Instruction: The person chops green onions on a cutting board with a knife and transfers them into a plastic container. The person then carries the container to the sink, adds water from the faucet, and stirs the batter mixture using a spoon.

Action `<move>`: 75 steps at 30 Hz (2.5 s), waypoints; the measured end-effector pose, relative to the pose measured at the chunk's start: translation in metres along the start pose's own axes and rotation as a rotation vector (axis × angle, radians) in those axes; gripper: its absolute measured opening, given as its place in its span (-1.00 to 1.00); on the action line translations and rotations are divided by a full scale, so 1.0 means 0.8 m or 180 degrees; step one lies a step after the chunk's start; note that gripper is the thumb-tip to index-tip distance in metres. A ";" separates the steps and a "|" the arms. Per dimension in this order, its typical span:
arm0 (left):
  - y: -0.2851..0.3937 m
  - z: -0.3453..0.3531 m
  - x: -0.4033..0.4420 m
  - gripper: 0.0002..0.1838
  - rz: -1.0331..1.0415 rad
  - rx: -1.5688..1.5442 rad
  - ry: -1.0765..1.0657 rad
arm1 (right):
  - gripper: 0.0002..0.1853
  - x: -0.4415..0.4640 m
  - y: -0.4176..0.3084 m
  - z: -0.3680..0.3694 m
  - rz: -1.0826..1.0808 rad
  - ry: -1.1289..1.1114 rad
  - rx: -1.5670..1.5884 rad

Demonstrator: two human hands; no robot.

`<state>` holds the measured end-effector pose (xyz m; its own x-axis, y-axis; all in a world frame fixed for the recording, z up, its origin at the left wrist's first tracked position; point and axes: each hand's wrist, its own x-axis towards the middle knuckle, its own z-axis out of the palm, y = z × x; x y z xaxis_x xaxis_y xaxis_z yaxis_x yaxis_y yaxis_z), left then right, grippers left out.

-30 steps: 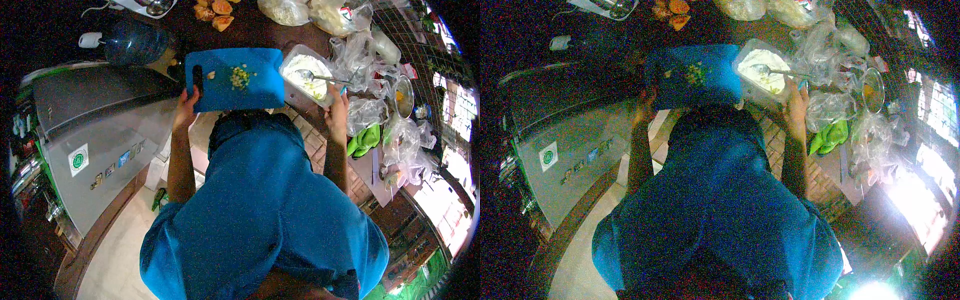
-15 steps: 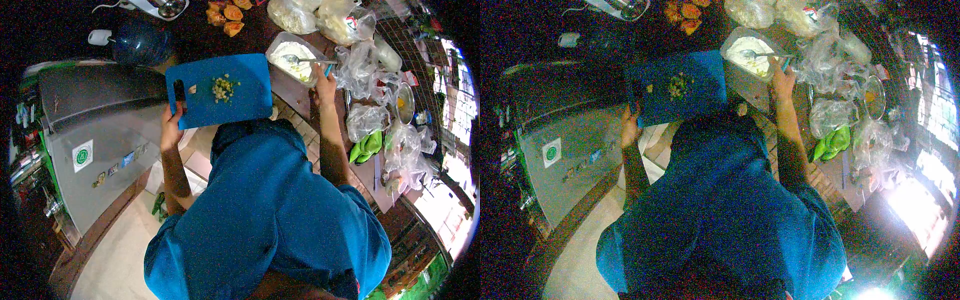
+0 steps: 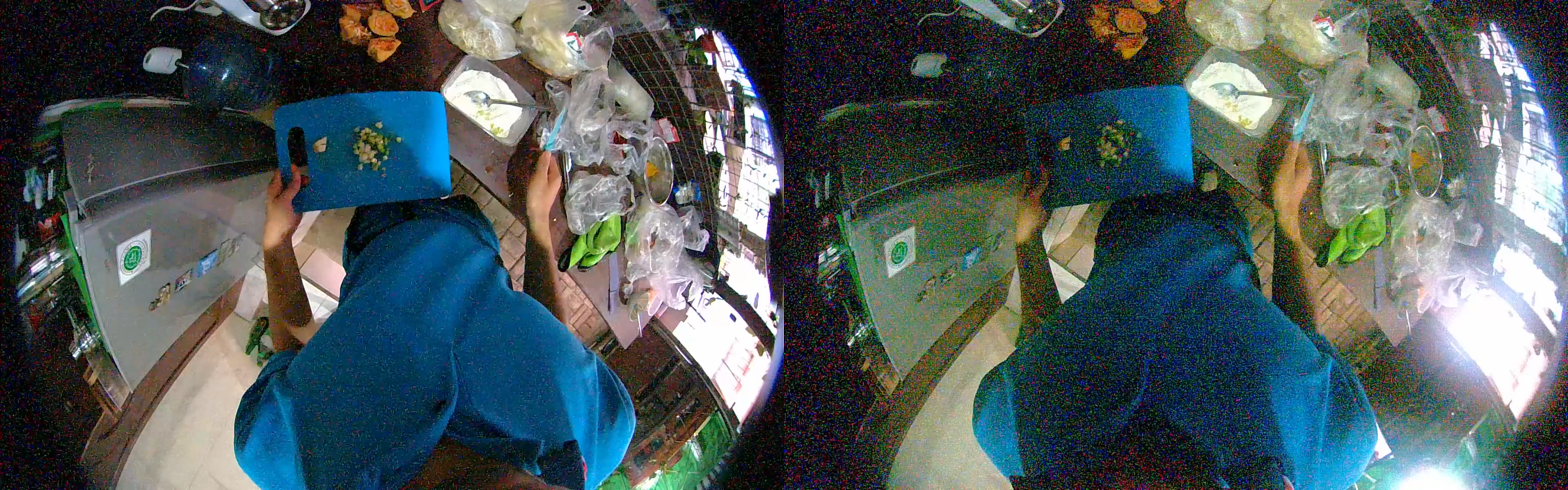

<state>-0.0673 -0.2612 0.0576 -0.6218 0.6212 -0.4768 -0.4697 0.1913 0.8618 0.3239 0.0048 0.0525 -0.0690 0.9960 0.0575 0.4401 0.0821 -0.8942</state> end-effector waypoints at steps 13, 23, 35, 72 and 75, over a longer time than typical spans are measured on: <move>0.001 0.036 0.024 -0.73 0.0005 -0.0219 -0.0434 | -0.85 -0.042 -0.133 -0.023 -0.1291 -0.0929 -0.0905; 0.034 0.136 0.021 -0.68 -0.0333 0.0102 -0.0542 | -0.86 -0.051 -0.121 -0.009 -0.1732 -0.1326 -0.1646; 0.012 0.120 0.046 -0.73 -0.0395 0.0151 -0.0663 | -0.82 -0.002 -0.067 -0.019 -0.1202 -0.0712 -0.2196; 0.095 0.152 0.002 -0.79 0.0068 0.0879 -0.0397 | -0.78 0.004 -0.099 -0.004 -0.0800 -0.0346 -0.2625; 0.064 0.118 0.032 -0.79 -0.0411 0.0308 -0.0600 | -0.74 -0.008 -0.108 0.005 -0.1048 -0.0551 -0.2084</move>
<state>-0.0480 -0.1641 0.1057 -0.4283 0.7160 -0.5512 -0.4700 0.3445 0.8127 0.2824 -0.0091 0.1274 -0.4051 0.9007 0.1572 0.8110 0.4334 -0.3931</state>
